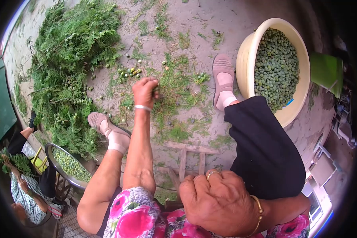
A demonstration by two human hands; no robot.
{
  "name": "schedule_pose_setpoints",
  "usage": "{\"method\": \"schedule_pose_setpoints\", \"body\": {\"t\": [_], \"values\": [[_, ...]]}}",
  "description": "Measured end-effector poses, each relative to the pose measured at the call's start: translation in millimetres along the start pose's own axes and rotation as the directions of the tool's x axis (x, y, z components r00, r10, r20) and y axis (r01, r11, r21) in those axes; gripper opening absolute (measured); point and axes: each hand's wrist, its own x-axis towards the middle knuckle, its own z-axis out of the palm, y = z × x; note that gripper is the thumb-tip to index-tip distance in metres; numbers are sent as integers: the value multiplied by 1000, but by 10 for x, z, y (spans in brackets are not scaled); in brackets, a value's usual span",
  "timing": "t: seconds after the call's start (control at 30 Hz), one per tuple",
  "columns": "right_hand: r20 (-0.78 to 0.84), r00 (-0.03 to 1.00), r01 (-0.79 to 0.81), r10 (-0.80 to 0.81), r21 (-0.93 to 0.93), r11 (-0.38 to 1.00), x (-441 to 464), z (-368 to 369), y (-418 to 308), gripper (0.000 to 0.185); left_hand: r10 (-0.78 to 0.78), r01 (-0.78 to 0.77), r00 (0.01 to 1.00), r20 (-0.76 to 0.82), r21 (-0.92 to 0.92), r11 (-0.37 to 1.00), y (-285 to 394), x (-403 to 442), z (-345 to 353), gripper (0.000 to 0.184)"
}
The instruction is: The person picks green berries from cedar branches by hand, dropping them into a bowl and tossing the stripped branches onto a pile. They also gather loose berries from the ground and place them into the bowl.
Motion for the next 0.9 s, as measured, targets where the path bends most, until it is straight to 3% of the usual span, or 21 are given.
{"method": "schedule_pose_setpoints", "body": {"t": [0.03, 0.07, 0.2, 0.27, 0.3, 0.33, 0.37, 0.4, 0.47, 0.53, 0.6, 0.67, 0.7, 0.77, 0.8, 0.87, 0.9], "values": [[-26, 1000, -12, 13, 36, 999, -19, 8, -6, 10, -39, 67, 994, 104, -287, 956, -4, -95, -87, 10], [-27, 1000, -13, 14, 38, 999, -28, 9, -7, 10, -48, 159, 976, 214, -540, 826, -14, -155, -136, 10], [-38, 999, 35, -34, 18, 999, -36, -38, 12, 11, -122, 173, 984, 130, -532, 829, -50, -122, 67, 9], [-23, 999, 49, -49, -6, 999, -41, -43, 30, 11, -20, 21, 1000, 8, -210, 977, -127, 135, 197, 15], [-17, 1000, 18, -18, 17, 1000, -48, -27, 29, 11, 82, -80, 994, -65, 36, 996, -173, 269, 248, 20], [-12, 1000, -13, 14, 38, 999, -49, -19, 32, 11, 82, -80, 995, -60, 38, 996, -216, 438, 286, 20], [-13, 1000, -19, 19, 38, 999, -44, -22, 41, 11, 352, -284, 930, -106, 401, 871, -257, 601, 325, 21], [-44, 998, -34, 38, 81, 996, -44, -25, 48, 11, 595, -395, 803, -45, 707, 586, -228, 659, 405, 23], [-73, 995, -60, 69, 122, 991, -49, -20, 60, 12, 609, -397, 793, -2, 757, 519, -183, 741, 555, 23], [-53, 997, -50, 52, 34, 998, -56, -2, 63, 12, 680, -386, 720, 137, 893, 230, -217, 861, 608, 19], [-61, 997, -54, 56, 34, 998, -67, -10, 61, 11, 688, -399, 702, 186, 902, 163, -189, 838, 596, 17], [-79, 995, -54, 56, 31, 998, -87, -22, 63, 11, 599, -391, 800, 18, 773, 499, -71, 711, 583, 12], [-59, 997, -45, 46, 21, 999, -106, -15, 57, 11, 201, -132, 969, -146, 382, 915, 82, 579, 655, 3], [-42, 999, -30, 30, 14, 999, -138, 10, 44, 11, 215, -216, 976, -22, -96, 972, 300, 94, 932, 3], [15, 1000, -25, 25, 33, 999, -148, 29, 47, 11, 198, -189, 979, 40, -167, 968, 387, -156, 1159, 7], [74, 997, -17, 13, 52, 999, -185, 45, 46, 12, 177, -146, 953, 247, -137, 980, 529, -656, 1677, 20], [107, 994, 5, -6, 11, 1000, -206, 47, 51, 13, 195, -202, 897, 397, -25, 979, 633, -905, 1893, 34]]}}
